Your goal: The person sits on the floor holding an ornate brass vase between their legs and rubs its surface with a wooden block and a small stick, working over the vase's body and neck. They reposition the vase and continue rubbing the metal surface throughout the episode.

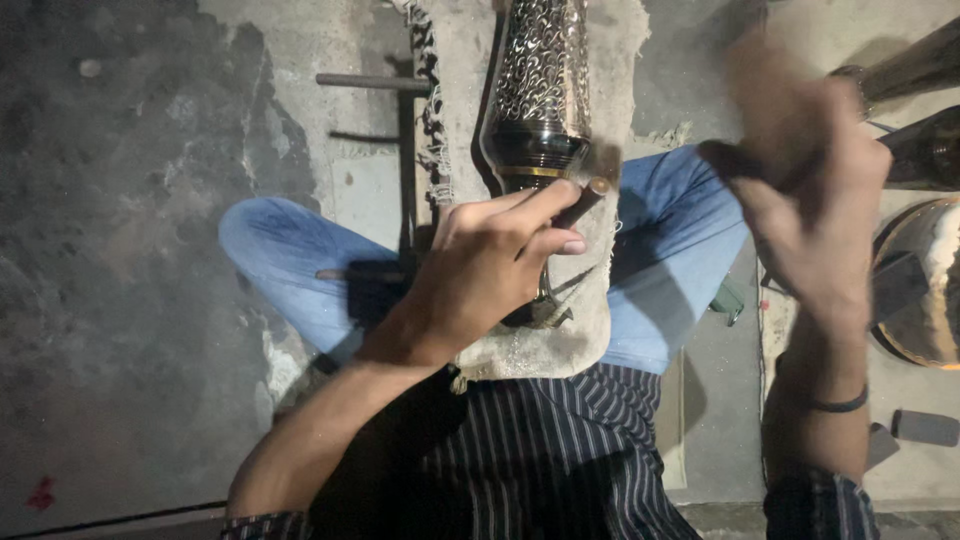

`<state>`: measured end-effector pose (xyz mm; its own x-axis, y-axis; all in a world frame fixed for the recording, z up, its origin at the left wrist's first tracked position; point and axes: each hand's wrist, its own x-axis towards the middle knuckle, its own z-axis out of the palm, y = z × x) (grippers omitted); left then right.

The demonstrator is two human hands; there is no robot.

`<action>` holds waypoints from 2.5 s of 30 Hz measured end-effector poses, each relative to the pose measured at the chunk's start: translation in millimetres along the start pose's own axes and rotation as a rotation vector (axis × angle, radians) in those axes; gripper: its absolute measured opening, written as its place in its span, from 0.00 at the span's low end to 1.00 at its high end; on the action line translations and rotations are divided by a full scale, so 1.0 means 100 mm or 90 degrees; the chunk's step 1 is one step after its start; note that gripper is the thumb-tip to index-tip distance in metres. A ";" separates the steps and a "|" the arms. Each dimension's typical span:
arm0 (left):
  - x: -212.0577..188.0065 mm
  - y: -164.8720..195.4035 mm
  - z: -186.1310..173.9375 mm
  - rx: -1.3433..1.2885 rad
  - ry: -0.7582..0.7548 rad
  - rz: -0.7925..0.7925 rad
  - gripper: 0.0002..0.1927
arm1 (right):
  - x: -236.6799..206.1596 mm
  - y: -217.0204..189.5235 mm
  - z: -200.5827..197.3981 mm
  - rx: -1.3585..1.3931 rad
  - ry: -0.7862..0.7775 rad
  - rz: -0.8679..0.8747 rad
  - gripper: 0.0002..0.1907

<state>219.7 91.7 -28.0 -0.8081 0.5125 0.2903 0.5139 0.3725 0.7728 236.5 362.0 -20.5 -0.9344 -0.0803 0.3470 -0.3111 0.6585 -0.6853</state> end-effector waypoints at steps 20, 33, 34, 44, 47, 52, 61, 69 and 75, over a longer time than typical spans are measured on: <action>0.07 0.04 0.05 0.027 -0.016 -0.014 0.14 | 0.08 0.22 -0.06 -0.304 -0.183 -0.029 0.28; 0.38 0.12 -0.02 0.076 -0.216 -0.180 0.13 | -0.06 0.34 -0.05 -0.001 -0.165 0.074 0.32; 0.39 0.13 -0.01 0.083 -0.219 -0.192 0.12 | -0.07 0.37 -0.05 -0.044 -0.187 0.097 0.32; 0.27 0.03 0.09 0.130 -0.099 -0.109 0.17 | 0.11 0.54 -0.06 -0.191 -0.275 0.030 0.31; 0.18 0.00 0.13 0.138 -0.033 -0.058 0.16 | 0.17 0.52 -0.04 -0.160 -0.301 0.063 0.26; 0.10 0.04 0.15 0.174 0.025 -0.022 0.15 | 0.21 0.36 0.01 -0.036 -0.296 0.003 0.35; 0.06 0.04 0.15 0.158 -0.066 -0.060 0.14 | -0.08 0.15 -0.20 -0.180 -0.178 -0.089 0.35; 0.25 -0.26 -0.05 -0.203 -0.111 0.082 0.24 | -0.74 0.67 0.51 -0.001 -0.010 0.351 0.21; 0.46 -0.28 -0.05 -0.252 -0.267 -0.126 0.26 | -0.91 0.77 0.75 0.108 0.012 0.349 0.19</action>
<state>166.3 101.0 -33.9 -0.6537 0.7539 -0.0658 0.1535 0.2173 0.9640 284.2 363.9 -153.5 -0.9643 0.2534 -0.0772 0.1927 0.4708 -0.8609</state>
